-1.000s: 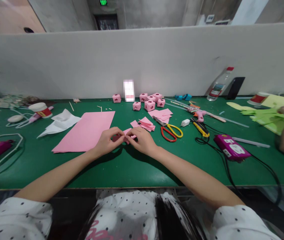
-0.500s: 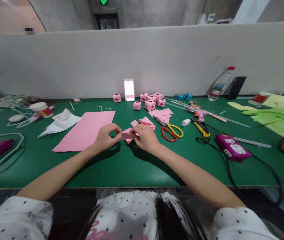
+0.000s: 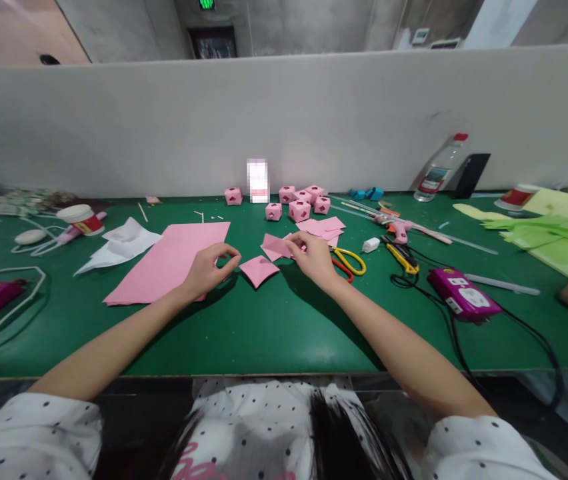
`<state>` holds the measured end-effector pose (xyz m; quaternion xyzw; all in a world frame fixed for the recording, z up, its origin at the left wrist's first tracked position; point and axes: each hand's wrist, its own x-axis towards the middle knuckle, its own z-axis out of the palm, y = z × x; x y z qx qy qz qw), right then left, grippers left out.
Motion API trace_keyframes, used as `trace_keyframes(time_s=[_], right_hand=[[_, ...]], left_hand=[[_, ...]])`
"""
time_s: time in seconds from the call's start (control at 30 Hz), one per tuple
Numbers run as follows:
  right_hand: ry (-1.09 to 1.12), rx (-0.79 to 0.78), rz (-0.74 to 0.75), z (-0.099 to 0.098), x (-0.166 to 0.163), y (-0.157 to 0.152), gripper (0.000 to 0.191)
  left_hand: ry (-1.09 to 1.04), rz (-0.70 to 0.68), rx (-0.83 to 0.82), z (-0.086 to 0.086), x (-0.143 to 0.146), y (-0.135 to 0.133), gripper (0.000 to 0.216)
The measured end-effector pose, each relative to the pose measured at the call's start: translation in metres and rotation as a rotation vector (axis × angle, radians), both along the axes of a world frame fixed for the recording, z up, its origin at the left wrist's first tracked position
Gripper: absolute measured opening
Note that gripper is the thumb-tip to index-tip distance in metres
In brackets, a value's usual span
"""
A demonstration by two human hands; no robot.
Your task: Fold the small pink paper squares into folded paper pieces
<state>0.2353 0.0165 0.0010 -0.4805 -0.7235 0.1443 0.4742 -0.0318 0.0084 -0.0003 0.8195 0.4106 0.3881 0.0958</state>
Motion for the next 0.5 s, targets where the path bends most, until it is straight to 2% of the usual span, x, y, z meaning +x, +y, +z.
trace_keyframes(time_s=[0.07,0.2,0.4,0.5], right_hand=[[0.074,-0.008,-0.091,-0.002,0.009,0.009,0.022],[0.117,-0.043,-0.167,-0.009,0.024,0.025,0.026],[0.007,-0.160,-0.224,-0.020,0.027,0.034,0.024],[-0.085,-0.151,-0.214,-0.024,0.027,0.036,0.023]], left_hand=[[0.088,-0.099,-0.010,-0.004,0.002,0.000,0.021],[0.285,-0.299,0.034,-0.011,0.005,-0.002,0.040],[0.360,-0.384,0.075,-0.010,0.005,-0.007,0.033],[0.377,-0.406,0.088,-0.010,0.005,-0.006,0.028]])
